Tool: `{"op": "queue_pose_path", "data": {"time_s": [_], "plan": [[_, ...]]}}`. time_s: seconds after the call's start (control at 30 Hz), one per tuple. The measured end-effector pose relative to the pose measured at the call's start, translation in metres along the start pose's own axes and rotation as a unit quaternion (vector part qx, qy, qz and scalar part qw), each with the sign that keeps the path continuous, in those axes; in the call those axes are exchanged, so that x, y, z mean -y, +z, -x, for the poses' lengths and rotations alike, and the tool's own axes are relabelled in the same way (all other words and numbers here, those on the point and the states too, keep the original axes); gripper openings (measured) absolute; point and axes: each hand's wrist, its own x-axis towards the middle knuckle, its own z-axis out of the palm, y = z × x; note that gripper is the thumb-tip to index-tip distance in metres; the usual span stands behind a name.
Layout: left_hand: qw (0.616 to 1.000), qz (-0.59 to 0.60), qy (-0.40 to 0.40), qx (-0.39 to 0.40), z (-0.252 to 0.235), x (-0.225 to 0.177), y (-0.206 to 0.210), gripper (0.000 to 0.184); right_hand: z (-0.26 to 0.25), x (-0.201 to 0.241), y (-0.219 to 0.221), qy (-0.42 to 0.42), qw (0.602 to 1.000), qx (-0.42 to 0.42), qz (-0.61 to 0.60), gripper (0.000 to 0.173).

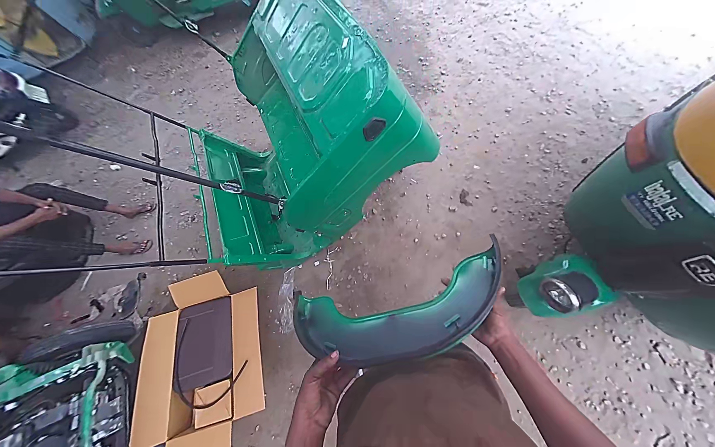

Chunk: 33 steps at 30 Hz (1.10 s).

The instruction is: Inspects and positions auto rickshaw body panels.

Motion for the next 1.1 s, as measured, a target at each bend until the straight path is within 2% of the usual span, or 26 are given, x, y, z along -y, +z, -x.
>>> {"op": "queue_pose_path", "data": {"time_s": [0.03, 0.1, 0.2, 0.23, 0.27, 0.33, 0.4, 0.47, 0.53, 0.6, 0.67, 0.73, 0.8, 0.87, 0.93, 1.0, 1.1], "plan": [[1.0, 0.003, -0.011, 0.004, 0.003, 0.003, 0.016, 0.027, -0.011, 0.01, -0.01, 0.016, 0.997, 0.07, -0.021, 0.1], [0.999, 0.009, -0.03, 0.015, 0.006, 0.01, 0.048, 0.025, -0.029, 0.027, -0.017, 0.055, 0.983, 0.175, -0.028, 0.101], [0.998, 0.031, -0.046, 0.021, 0.007, 0.026, 0.093, 0.026, -0.048, 0.041, -0.011, 0.086, 0.955, 0.283, -0.004, 0.073], [0.998, 0.039, -0.049, 0.012, 0.008, 0.029, 0.107, 0.028, -0.056, 0.041, -0.008, 0.073, 0.954, 0.289, -0.012, 0.059], [0.997, 0.045, -0.054, -0.004, 0.007, 0.031, 0.118, 0.031, -0.062, 0.041, -0.003, 0.059, 0.961, 0.27, -0.028, 0.045], [0.996, 0.056, -0.068, -0.028, 0.002, 0.037, 0.137, 0.038, -0.073, 0.045, 0.007, 0.057, 0.975, 0.202, -0.077, 0.038], [0.993, 0.072, -0.084, -0.035, -0.009, 0.04, 0.152, 0.045, -0.089, 0.048, 0.022, 0.064, 0.986, 0.081, -0.134, 0.049], [0.991, 0.076, -0.101, -0.033, -0.023, 0.037, 0.166, 0.056, -0.109, 0.051, 0.036, 0.056, 0.985, 0.003, -0.163, 0.065], [0.99, 0.036, -0.131, -0.027, -0.038, 0.028, 0.177, 0.072, -0.13, 0.053, 0.041, 0.051, 0.984, -0.022, -0.171, 0.077], [0.987, -0.04, -0.155, -0.011, -0.052, 0.011, 0.189, 0.082, -0.153, 0.05, 0.04, 0.051, 0.984, -0.044, -0.167, 0.081], [0.977, -0.161, -0.137, 0.002, -0.065, -0.009, 0.197, 0.073, -0.179, 0.049, 0.038, 0.047, 0.984, -0.064, -0.161, 0.075], [0.956, -0.288, -0.055, -0.004, -0.078, -0.039, 0.201, 0.049, -0.206, 0.046, 0.035, 0.03, 0.982, -0.093, -0.16, 0.067], [0.92, -0.377, 0.102, -0.036, -0.094, -0.08, 0.22, 0.033, -0.233, 0.044, 0.028, 0.007, 0.982, -0.113, -0.149, 0.06], [0.857, -0.438, 0.269, -0.04, -0.124, -0.132, 0.249, 0.035, -0.263, 0.041, 0.022, -0.007, 0.984, -0.124, -0.131, 0.057], [0.769, -0.487, 0.414, -0.007, -0.167, -0.194, 0.29, 0.044, -0.297, 0.035, 0.021, -0.017, 0.985, -0.13, -0.113, 0.055], [0.688, -0.529, 0.496, 0.015, -0.216, -0.243, 0.34, 0.052, -0.327, 0.03, 0.014, -0.022, 0.985, -0.136, -0.1, 0.056], [0.587, -0.622, 0.518, -0.004, -0.295, -0.3, 0.404, 0.067, -0.38, 0.02, 0.005, -0.023, 0.984, -0.145, -0.105, 0.057]]}}
